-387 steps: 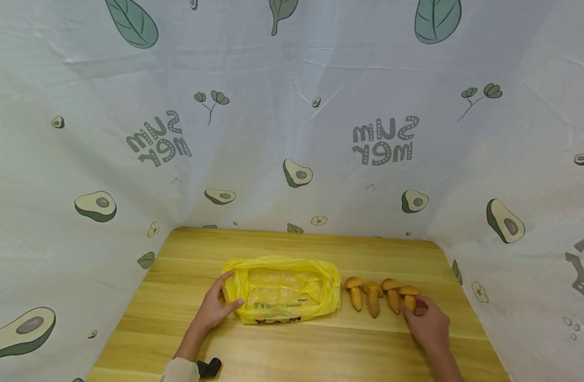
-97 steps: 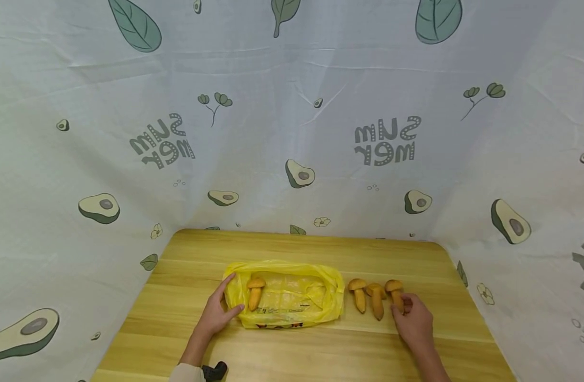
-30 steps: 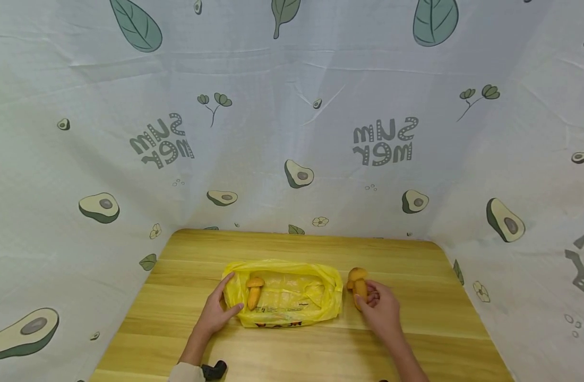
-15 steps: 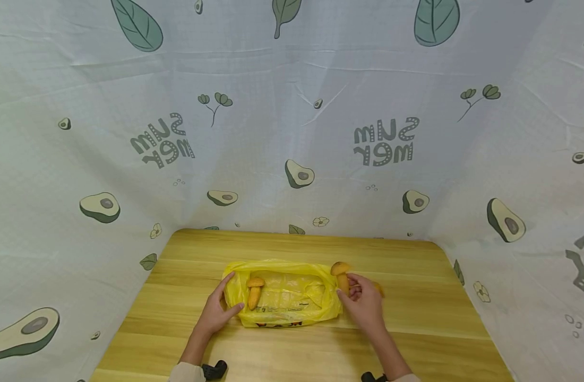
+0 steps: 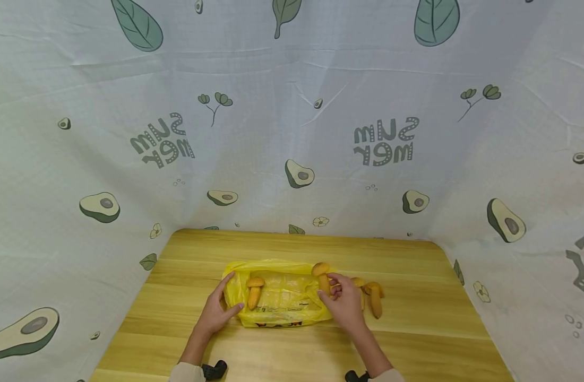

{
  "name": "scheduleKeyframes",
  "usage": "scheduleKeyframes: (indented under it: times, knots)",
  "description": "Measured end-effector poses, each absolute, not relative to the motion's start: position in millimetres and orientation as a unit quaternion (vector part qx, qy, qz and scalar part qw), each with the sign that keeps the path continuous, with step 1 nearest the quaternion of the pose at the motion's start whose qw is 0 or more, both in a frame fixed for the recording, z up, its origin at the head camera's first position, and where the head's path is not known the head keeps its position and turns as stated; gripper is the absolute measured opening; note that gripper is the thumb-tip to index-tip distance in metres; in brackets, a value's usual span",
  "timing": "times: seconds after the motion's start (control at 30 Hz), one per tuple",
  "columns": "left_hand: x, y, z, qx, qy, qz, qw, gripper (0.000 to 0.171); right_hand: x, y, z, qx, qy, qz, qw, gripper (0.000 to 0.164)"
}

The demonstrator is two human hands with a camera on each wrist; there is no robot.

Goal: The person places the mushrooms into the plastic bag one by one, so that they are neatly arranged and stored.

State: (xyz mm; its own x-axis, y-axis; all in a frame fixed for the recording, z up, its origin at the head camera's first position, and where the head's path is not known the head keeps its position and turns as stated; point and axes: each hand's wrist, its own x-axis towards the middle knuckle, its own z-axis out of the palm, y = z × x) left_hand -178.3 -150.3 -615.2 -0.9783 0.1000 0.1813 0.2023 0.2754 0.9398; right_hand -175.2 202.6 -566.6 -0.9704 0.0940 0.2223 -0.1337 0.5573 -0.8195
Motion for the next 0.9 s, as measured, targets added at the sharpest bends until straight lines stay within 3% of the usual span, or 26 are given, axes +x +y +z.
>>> scheduleKeyframes:
  times: [0.4,0.7,0.9]
  knots:
    - [-176.0,-152.8,-604.4,-0.109,-0.819,-0.563,0.031,0.087,-178.8,179.7,-576.9,0.029,-0.862,0.492,0.119,0.047]
    - [-177.0,-155.7,-599.6,-0.111,-0.831,-0.545,0.015,0.089,-179.0,161.3,-579.5,0.033,-0.854,0.513,0.082,0.047]
    - [-184.1,-155.6,-625.0,-0.106,-0.826,-0.553,0.031,0.090,-182.9,147.7,-583.8,0.036,-0.841,0.535,0.068,0.046]
